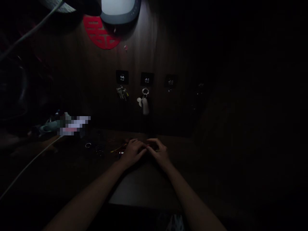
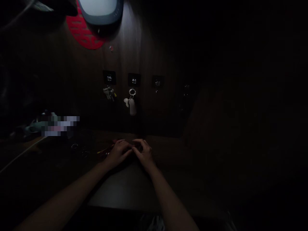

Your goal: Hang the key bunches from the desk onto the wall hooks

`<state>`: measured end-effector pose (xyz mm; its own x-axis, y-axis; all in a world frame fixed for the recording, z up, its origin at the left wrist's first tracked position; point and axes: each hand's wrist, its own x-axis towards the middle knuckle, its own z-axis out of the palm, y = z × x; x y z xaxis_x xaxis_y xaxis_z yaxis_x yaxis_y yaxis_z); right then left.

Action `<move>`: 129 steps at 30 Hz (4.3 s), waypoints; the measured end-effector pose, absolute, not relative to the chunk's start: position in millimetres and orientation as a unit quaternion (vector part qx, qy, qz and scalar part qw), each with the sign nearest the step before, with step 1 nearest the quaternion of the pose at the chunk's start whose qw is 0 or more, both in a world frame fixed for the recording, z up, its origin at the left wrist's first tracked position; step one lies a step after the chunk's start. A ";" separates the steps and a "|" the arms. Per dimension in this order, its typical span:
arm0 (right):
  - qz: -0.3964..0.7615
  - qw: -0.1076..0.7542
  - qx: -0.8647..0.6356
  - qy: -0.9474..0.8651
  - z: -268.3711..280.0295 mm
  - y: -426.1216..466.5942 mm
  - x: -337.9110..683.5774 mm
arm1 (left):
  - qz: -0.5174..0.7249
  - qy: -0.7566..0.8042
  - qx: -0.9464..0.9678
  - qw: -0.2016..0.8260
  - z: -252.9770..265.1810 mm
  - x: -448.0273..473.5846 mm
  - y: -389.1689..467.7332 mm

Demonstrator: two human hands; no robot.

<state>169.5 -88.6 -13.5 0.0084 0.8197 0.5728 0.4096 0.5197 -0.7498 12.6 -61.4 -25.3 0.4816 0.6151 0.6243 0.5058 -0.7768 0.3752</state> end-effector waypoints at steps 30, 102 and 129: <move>0.450 0.544 -0.432 -0.562 -15.1 -89.0 162.4 | 0.488 0.374 0.788 0.034 -14.0 6.2 -66.0; 0.396 0.757 -0.421 -0.304 -15.4 -55.7 241.9 | 0.400 0.415 0.799 0.174 -29.6 -14.6 -41.6; 0.138 0.286 -0.584 -0.747 -13.7 -80.9 213.9 | 0.320 0.396 0.859 0.058 -24.9 -4.6 -53.8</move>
<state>213.9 -80.9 -13.7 -0.1550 0.9516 0.2654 0.7934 0.2800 -0.5405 -4.6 -53.8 -24.9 0.4821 0.7171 0.5033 0.6430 -0.6798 0.3526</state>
